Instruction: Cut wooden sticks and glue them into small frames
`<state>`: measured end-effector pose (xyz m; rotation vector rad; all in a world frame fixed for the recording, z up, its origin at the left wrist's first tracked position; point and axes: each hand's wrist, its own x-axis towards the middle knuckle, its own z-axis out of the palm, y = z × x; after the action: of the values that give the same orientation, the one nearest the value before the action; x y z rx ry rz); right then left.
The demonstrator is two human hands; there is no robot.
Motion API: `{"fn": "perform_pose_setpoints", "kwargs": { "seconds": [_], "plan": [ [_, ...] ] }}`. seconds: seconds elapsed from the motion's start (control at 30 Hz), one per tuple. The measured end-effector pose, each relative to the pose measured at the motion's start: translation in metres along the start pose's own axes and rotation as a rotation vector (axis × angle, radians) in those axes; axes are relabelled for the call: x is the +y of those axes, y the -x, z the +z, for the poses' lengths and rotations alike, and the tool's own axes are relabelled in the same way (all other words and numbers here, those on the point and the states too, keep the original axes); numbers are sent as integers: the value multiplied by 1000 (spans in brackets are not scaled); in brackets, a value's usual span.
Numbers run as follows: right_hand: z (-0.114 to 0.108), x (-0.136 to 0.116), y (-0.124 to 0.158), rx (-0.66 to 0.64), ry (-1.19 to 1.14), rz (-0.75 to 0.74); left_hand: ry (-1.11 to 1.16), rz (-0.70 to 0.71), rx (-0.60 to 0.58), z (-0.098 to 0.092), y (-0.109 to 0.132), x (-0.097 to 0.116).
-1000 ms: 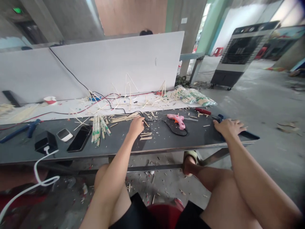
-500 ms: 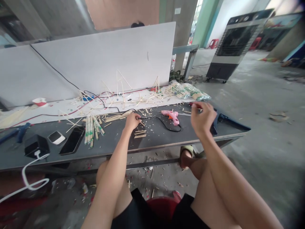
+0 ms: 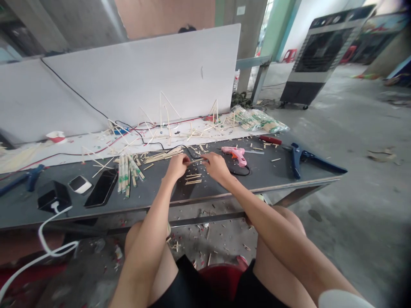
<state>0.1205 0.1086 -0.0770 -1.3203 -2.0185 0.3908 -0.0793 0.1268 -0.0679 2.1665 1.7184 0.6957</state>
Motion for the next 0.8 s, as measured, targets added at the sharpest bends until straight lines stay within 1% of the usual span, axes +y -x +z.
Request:
{"fn": "perform_pose_setpoints", "kwargs": {
  "seconds": [0.1,0.2,0.3,0.37,0.5,0.6,0.7,0.8],
  "plan": [
    [-1,1,-9,69,-153,61,90,-10,29,-10,8,2],
    [-3,0,-11,90,-318,125,212,-30,27,-18,18,4],
    [-3,-3,-6,90,-497,137,363,-24,-10,-19,28,6],
    [-3,-7,-1,101,-611,146,426,-36,-15,-17,32,7],
    [-3,-11,5,130,-718,146,430,-30,-12,-13,38,6],
    [-3,-12,7,118,-757,147,417,-15,-16,-11,40,7],
    [-4,-15,9,109,-851,176,435,2,-31,-10,42,10],
    [-6,-20,11,145,-938,198,445,23,-34,-8,44,15]
  ]
}}
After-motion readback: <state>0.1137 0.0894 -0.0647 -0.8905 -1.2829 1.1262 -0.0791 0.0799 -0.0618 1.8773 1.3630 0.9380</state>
